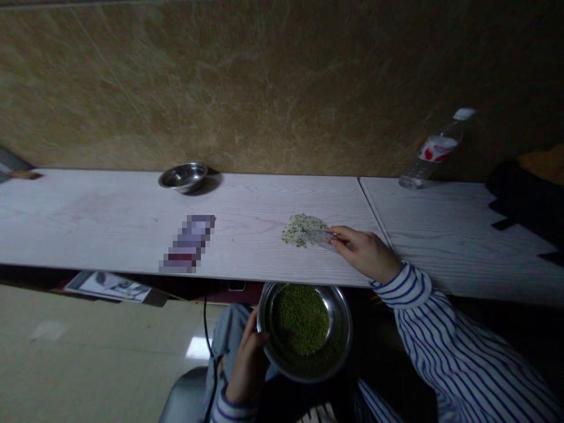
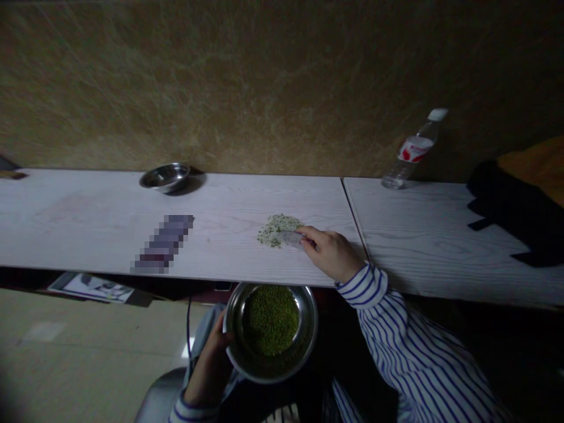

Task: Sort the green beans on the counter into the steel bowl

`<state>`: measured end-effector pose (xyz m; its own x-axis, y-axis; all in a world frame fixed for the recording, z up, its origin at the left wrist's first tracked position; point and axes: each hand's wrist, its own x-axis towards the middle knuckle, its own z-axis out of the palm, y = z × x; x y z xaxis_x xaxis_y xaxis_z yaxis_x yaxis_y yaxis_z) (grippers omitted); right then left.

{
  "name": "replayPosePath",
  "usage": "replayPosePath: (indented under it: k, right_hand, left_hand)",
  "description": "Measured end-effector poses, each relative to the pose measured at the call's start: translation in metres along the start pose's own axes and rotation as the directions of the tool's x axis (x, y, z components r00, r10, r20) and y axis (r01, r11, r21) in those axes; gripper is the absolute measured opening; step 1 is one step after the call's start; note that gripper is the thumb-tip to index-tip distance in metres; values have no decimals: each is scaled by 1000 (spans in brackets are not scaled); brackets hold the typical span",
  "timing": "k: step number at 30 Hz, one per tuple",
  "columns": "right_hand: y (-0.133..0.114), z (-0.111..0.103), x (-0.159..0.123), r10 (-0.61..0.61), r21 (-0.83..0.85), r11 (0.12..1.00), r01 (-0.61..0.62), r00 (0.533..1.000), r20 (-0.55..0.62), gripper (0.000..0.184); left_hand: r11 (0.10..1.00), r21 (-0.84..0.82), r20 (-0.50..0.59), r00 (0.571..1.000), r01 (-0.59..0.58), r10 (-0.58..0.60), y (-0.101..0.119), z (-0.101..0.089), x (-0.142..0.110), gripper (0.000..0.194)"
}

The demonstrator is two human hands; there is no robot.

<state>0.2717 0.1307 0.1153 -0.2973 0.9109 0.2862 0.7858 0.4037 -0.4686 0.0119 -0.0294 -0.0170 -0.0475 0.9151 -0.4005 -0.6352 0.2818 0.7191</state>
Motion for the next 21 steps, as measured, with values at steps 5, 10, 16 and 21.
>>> replayPosePath:
  k: [5,10,16,21]
  right_hand:
    - [-8,17,4,-117,-16,993,118,989,90,30]
    - [-8,23,13,-65,-59,996,72,992,110,31]
    - [2,17,26,-81,-60,995,85,995,59,30]
    - [2,18,66,-124,-55,991,123,992,-17,24]
  left_hand:
    - [998,53,-4,1000,-20,20,-2,-7,4,58]
    - [995,98,-19,999,-30,32,0,-9,7,59]
    - [994,102,-43,999,-29,34,3,-1,1,51]
    - [995,88,-58,997,-37,42,0,-4,0,51]
